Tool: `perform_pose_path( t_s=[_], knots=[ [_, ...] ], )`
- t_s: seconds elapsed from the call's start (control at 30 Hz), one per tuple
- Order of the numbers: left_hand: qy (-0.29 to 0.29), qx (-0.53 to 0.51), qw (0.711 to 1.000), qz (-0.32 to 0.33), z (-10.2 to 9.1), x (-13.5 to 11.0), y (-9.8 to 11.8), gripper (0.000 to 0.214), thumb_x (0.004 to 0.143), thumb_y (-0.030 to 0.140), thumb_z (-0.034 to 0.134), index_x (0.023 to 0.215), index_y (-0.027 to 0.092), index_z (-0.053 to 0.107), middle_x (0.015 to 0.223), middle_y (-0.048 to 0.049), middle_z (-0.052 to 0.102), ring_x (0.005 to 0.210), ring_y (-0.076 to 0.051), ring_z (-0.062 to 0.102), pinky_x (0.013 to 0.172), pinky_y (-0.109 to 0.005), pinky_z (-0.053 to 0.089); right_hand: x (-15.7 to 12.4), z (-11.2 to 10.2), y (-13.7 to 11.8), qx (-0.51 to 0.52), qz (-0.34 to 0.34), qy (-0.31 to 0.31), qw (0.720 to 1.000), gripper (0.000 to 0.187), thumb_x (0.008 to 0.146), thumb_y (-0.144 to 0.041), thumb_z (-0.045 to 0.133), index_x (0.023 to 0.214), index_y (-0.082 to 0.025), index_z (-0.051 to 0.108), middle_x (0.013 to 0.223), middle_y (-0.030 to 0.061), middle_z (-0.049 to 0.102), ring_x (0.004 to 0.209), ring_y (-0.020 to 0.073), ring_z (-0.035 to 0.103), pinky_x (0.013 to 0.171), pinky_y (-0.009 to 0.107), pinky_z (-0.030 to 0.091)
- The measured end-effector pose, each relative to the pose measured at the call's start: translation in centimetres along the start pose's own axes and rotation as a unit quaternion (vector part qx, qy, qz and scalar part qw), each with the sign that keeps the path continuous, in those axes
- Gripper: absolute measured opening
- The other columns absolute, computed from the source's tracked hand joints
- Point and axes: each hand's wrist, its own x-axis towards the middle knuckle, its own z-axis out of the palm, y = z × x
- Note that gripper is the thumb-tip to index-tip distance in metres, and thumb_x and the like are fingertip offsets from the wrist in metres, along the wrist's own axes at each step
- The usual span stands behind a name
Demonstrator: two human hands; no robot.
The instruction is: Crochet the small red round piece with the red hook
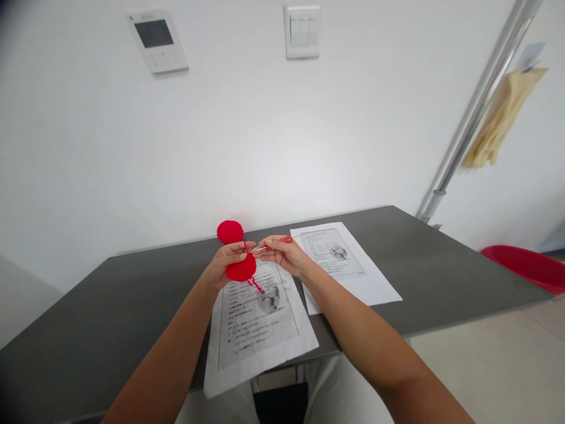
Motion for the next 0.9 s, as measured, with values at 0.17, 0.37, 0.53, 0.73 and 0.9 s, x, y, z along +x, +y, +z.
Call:
perform_pose_path(
  t_s=[0.17, 0.37, 0.53, 0.73, 0.9],
  knots=[
    [0.013, -0.011, 1.0, 0.003, -0.6, 0.3, 0.0, 0.035, 0.054, 0.017, 0.081, 0.087, 0.011, 0.073, 0.073, -0.0054, 0.072, 0.062, -0.012, 0.062, 0.062, -0.022, 0.046, 0.0, 0.7, 0.5, -0.069, -0.074, 0.04, 0.994, 0.022, 0.072, -0.037, 0.074, 0.079, -0.016, 0.071, 0.078, 0.004, 0.074, 0.074, 0.0137, 0.07, 0.074, 0.025, 0.056],
    [-0.004, -0.016, 0.999, -0.04, -1.2, 0.4, 0.1, 0.034, 0.055, 0.014, 0.08, 0.088, 0.009, 0.073, 0.077, -0.0087, 0.073, 0.066, -0.013, 0.064, 0.065, -0.022, 0.047, -0.8, 1.5, 0.6, -0.335, -0.2, 0.037, 0.92, 0.015, 0.083, -0.031, 0.063, 0.086, -0.02, 0.073, 0.09, 0.005, 0.074, 0.085, 0.0168, 0.068, 0.081, 0.032, 0.054],
    [-0.023, -0.024, 0.998, -0.055, -1.7, 0.5, 0.0, 0.033, 0.057, 0.011, 0.079, 0.088, 0.008, 0.072, 0.08, -0.0107, 0.073, 0.07, -0.015, 0.065, 0.069, -0.023, 0.048, -1.0, 1.3, 0.9, -0.482, -0.343, -0.04, 0.805, 0.016, 0.087, -0.022, 0.058, 0.099, -0.022, 0.07, 0.1, 0.0077, 0.072, 0.097, 0.018, 0.066, 0.089, 0.035, 0.053],
    [-0.045, -0.03, 0.996, -0.075, -1.5, 0.3, -0.1, 0.031, 0.056, 0.012, 0.08, 0.086, 0.008, 0.072, 0.076, -0.0091, 0.073, 0.063, -0.012, 0.064, 0.062, -0.02, 0.048, -0.9, 0.9, 1.1, -0.545, -0.425, -0.082, 0.718, 0.021, 0.09, -0.018, 0.053, 0.107, -0.021, 0.065, 0.11, 0.0099, 0.069, 0.103, 0.0176, 0.062, 0.089, 0.036, 0.053],
    [-0.052, -0.021, 0.995, -0.078, -1.4, 0.3, -0.2, 0.03, 0.056, 0.012, 0.08, 0.085, 0.009, 0.073, 0.077, -0.0089, 0.073, 0.063, -0.012, 0.064, 0.062, -0.02, 0.048, -0.8, 0.9, 1.0, -0.55, -0.417, -0.09, 0.718, 0.022, 0.091, -0.021, 0.051, 0.11, -0.022, 0.063, 0.105, 0.0073, 0.071, 0.103, 0.017, 0.064, 0.089, 0.035, 0.053]
  ],
)
